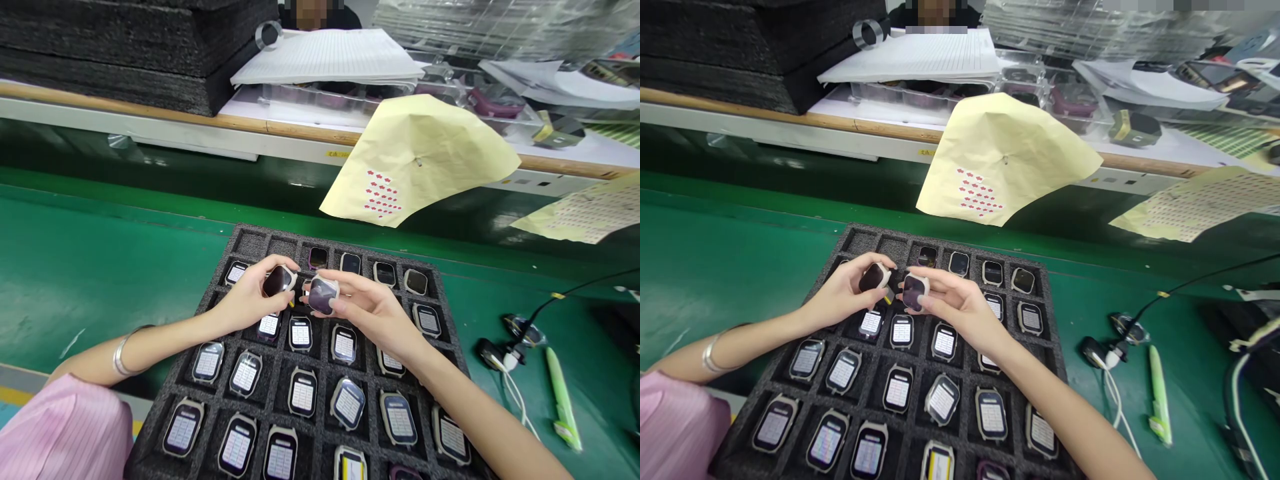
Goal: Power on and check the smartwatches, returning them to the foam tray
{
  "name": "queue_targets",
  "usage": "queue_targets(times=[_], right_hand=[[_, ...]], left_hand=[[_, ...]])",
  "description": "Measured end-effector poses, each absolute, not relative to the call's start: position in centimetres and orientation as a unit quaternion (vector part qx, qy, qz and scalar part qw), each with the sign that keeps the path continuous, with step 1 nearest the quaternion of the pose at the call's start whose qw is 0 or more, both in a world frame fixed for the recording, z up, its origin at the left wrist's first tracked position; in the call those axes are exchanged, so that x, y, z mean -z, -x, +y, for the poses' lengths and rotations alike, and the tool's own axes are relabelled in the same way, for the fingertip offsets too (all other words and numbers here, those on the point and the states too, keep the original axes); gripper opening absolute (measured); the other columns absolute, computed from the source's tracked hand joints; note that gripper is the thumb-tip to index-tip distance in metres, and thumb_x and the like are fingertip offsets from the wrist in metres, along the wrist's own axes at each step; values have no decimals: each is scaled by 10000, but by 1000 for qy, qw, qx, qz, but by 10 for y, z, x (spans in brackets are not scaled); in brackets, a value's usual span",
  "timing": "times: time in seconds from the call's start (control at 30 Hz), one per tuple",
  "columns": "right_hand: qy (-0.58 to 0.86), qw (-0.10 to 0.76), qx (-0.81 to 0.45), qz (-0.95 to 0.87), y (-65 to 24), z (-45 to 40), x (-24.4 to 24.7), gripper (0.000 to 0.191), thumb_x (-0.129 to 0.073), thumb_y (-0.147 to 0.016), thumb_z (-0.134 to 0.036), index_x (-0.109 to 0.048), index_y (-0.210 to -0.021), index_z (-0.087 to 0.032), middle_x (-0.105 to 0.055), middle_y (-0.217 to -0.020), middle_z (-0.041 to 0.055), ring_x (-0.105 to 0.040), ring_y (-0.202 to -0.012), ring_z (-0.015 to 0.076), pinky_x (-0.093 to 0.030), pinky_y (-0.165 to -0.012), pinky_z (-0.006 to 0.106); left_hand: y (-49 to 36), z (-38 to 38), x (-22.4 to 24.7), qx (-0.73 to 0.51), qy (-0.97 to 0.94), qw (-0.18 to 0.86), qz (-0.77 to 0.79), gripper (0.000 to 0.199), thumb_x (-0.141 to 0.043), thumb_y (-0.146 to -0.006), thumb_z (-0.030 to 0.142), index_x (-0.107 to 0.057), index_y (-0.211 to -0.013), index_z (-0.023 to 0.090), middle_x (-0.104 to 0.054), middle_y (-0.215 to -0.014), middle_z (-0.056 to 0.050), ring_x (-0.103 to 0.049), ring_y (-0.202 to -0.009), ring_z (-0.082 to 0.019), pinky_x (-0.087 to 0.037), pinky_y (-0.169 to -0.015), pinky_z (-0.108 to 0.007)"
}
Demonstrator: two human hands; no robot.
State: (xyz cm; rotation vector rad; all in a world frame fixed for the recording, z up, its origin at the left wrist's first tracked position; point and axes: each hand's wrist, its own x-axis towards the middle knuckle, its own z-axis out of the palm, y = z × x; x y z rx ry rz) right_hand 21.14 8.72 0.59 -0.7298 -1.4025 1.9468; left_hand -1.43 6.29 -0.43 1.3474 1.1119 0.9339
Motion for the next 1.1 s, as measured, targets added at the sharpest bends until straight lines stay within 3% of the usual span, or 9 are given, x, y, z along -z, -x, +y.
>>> queue_targets(times=[0.2,0.37,0.77,1.1], right_hand=[[280,309,-721,-554,-213,88,-6,304,-755,-805,-163,-702,-1099,-220,-718,-987,53,-692,-907,197,-556,-895,376],[283,306,-721,-554,-211,88,-6,350,-771,-783,-171,-702,-1122,-229,-709,-1039,61,-668,-985,214,-523,-943,400],[297,296,-707,-569,-214,90,-7,347,-765,-794,-193,-706,-1134,-228,-712,-1010,68,-663,-1003,233,-511,-953,420],[304,294,-701,-574,-215,87,-12,353,-771,-779,-204,-712,-1126,-230,-698,-1045,69,-655,-988,221,-537,-875,360]], left_hand=[[15,59,3,-386,-616,492,480,323,-582,-758,107,-554,-1072,180,-552,-882,-4,-508,-745,-137,-397,-658,-242],[14,58,3,-384,-616,501,470,348,-614,-758,136,-534,-1093,188,-535,-853,10,-500,-705,-130,-390,-625,-236],[16,61,-1,-366,-637,484,475,348,-553,-733,68,-557,-1067,164,-593,-984,-35,-558,-914,-188,-411,-790,-290],[16,57,-6,-358,-672,480,436,324,-553,-767,52,-541,-1065,177,-569,-974,-12,-531,-882,-156,-400,-805,-275]])
